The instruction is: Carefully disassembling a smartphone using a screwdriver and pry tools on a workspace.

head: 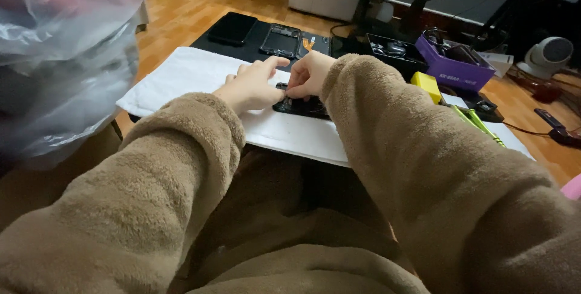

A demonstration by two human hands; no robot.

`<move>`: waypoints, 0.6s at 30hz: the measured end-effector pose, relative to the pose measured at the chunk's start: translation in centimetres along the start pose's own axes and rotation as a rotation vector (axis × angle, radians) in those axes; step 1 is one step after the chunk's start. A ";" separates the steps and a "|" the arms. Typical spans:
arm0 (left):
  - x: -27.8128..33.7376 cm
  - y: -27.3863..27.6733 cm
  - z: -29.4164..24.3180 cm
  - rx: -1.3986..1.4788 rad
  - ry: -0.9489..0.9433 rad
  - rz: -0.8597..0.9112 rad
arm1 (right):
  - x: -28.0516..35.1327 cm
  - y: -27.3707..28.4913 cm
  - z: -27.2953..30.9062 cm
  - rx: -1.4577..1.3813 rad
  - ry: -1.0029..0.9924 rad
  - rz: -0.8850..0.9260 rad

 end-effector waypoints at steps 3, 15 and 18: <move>2.4 1.1 -1.5 -0.013 0.031 0.052 | 0.5 0.0 0.9 0.042 0.011 -0.020; 2.8 1.0 -1.8 -0.075 0.011 0.136 | 1.0 -0.6 1.5 0.045 -0.054 -0.125; 1.4 0.4 -1.0 0.004 0.025 0.137 | 1.3 -0.7 2.1 0.065 -0.087 -0.130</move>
Point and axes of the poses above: each hand's wrist, its own x-axis away from the middle knuckle, its own y-axis out of the back of the hand, z = x × y, the point moved 3 cm from there along -x, towards the middle knuckle, and after that the axes turned 12 degrees about y, right-handed, at the moved point
